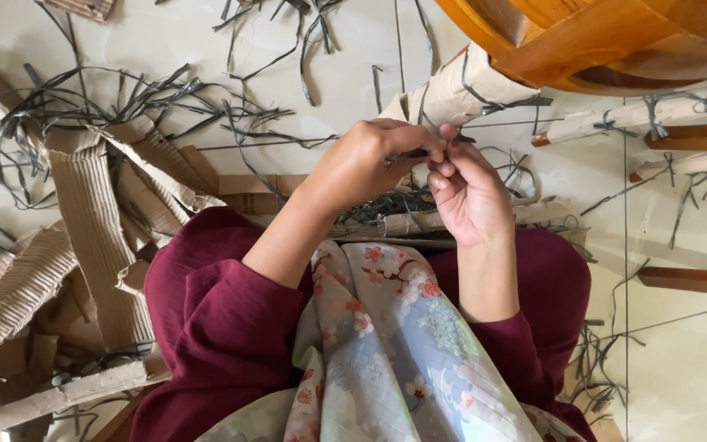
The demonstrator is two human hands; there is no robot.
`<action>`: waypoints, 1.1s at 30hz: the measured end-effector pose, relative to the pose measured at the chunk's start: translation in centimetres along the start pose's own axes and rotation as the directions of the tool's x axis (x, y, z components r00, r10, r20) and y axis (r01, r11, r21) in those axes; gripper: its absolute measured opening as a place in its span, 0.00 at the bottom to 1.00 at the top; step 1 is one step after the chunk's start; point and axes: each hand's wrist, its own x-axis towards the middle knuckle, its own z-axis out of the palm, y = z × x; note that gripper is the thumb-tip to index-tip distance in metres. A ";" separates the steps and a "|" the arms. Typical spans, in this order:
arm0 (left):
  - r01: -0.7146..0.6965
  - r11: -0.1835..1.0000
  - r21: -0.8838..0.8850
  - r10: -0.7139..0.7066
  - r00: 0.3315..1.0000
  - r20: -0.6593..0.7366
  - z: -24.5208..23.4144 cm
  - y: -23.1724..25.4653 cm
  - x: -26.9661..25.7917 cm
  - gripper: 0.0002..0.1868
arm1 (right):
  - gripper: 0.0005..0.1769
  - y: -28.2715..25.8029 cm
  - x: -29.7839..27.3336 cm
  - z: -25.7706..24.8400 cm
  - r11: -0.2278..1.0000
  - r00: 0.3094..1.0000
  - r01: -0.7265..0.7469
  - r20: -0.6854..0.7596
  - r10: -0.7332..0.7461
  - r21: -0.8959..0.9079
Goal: Wrapping the legs of a wooden stool with corrugated cardboard and securing them with wire ties for protection.
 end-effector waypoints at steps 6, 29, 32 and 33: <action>-0.039 0.992 0.119 0.048 0.996 -0.074 1.8 -1.0 -0.1 0.14 | 0.09 -0.2 -0.9 -1.2 0.912 0.980 0.162 -0.045 -0.193 -0.376; 0.081 0.926 -0.368 -0.136 0.983 -0.127 2.7 -0.3 0.5 0.13 | 0.18 -2.1 0.2 -3.7 -0.256 0.416 0.813 0.829 -0.373 -0.523; 0.115 0.867 -0.485 -0.183 0.978 -0.096 2.9 -1.0 0.7 0.14 | 0.19 -3.4 2.3 -4.4 -0.547 0.293 0.746 0.924 -0.243 -0.381; 0.133 0.825 -0.548 -0.210 0.974 -0.079 3.0 -1.4 0.7 0.15 | 0.18 -3.7 2.8 -4.8 -0.608 0.294 0.702 0.928 -0.229 -0.372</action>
